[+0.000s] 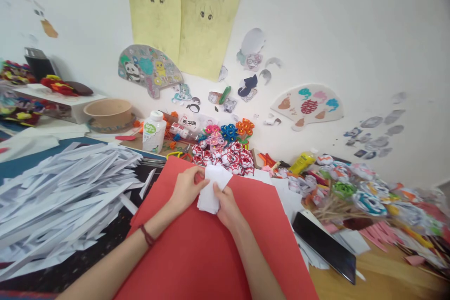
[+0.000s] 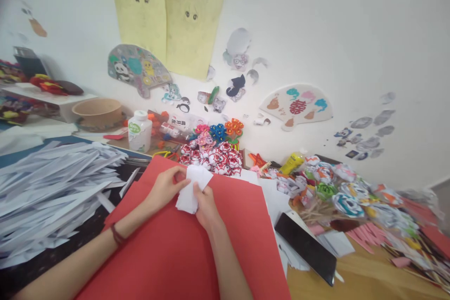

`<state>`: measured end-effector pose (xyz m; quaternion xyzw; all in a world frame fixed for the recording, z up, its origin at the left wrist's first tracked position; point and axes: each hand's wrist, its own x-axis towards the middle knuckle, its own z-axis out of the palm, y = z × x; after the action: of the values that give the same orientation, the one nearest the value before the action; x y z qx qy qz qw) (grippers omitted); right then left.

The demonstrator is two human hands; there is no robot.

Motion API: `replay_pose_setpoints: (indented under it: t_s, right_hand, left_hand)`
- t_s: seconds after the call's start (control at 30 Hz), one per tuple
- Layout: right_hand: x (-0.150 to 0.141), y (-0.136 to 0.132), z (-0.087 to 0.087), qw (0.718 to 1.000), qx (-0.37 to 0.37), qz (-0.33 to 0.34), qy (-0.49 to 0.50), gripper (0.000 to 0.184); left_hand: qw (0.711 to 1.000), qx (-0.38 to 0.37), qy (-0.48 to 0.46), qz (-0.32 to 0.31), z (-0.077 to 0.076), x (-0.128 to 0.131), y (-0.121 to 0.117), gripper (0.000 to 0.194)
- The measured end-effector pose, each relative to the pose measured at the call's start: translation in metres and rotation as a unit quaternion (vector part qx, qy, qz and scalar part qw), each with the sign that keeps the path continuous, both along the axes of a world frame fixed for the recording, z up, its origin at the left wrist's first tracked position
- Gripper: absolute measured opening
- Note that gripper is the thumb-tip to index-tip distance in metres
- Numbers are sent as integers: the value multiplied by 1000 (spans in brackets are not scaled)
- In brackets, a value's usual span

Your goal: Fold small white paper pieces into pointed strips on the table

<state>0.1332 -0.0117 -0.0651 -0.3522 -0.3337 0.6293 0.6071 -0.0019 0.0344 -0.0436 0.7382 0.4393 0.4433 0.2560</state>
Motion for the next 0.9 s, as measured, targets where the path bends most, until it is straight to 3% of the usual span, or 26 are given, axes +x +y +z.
replay_pose_setpoints:
  t_s: [0.07,0.23,0.5,0.67,0.83,0.9]
  right_hand:
    - [0,0,-3,1000,6,-7,-26,37]
    - [0,-1,1,997,0,-18,-74,42]
    - [-4,-2,5,995,-28,-45,-89,41]
    - [-3,-2,10,999,-29,-21,-37,46]
    - [2,0,14,996,-51,-70,8,47]
    - [2,1,14,997,-44,-68,16,47]
  left_hand:
    - [993,80,67,47,7,-1,-5,29]
    - [970,162,180,7,18,-3,-11,18]
    - [983,129,133,11,15,-4,-6,15]
    - [993,117,33,-1,10,-7,3,17]
    - [996,16,-67,63,2,-13,15,24]
    - [994,-12,-92,61,0,-15,17,26]
